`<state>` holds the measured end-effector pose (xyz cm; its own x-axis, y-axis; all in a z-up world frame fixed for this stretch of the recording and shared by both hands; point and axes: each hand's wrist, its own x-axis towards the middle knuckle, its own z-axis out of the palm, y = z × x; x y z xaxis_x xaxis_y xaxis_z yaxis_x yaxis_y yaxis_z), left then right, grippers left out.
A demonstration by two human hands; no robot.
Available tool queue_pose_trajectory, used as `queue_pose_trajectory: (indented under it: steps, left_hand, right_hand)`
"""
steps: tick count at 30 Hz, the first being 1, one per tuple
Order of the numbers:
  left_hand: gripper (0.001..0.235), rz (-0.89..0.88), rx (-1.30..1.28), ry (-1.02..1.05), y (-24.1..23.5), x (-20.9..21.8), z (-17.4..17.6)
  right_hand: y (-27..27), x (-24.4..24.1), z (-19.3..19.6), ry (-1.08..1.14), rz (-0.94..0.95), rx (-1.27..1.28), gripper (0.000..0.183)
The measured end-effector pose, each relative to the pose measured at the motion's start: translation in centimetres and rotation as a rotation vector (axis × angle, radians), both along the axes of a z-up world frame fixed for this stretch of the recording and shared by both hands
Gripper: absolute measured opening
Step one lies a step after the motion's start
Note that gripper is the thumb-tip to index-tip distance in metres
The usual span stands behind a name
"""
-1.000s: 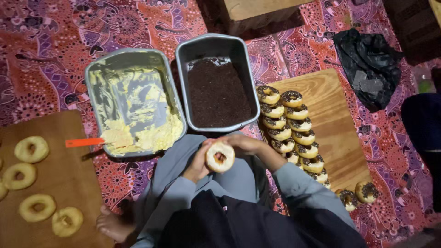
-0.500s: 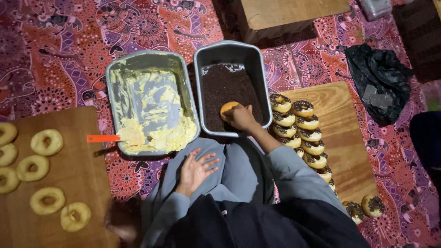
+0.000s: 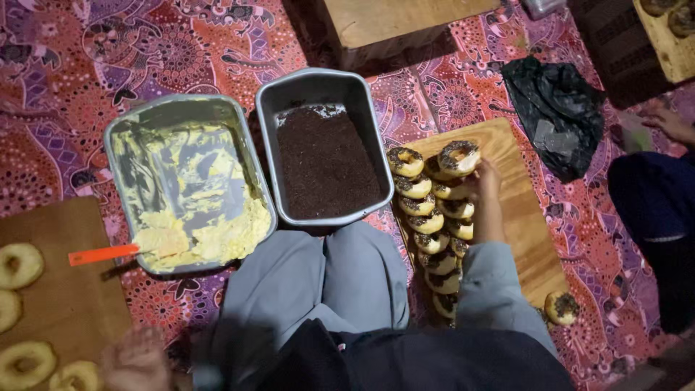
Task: The person sits on the floor and repeatedly picks up plain donuts, scoops a yellow filling into the center hole with a small spatula, and places the filled donuts onto a wooden board. The process continues with multiple donuts until the end of the clip.
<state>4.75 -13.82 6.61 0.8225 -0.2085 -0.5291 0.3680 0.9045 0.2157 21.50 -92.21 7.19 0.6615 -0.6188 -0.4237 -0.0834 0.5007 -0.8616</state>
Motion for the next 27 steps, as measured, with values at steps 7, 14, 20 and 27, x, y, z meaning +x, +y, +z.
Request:
queue_pose_trajectory:
  steps: [7, 14, 20, 27]
  left_hand:
    - [0.081, 0.306, 0.387, 0.079, 6.9, 1.5, -1.5]
    - [0.094, 0.414, 1.358, 0.277, 16.0, 6.9, -4.0]
    - [0.106, 0.359, 2.073, 0.758, 23.2, 8.0, -6.2]
    - [0.12, 0.233, 2.178, 1.023, 24.6, 11.1, -9.4]
  right_hand:
    - [1.8, 7.4, 0.1, 0.177, 0.051, -0.178, 0.037]
    - [3.3, 6.1, 2.4, 0.813, 0.538, -1.624, 0.018]
    - [8.5, 0.9, 5.0, 0.572, 0.503, -1.655, 0.031]
    - [17.2, -4.2, 7.2, 0.487, 0.327, -1.284, 0.024]
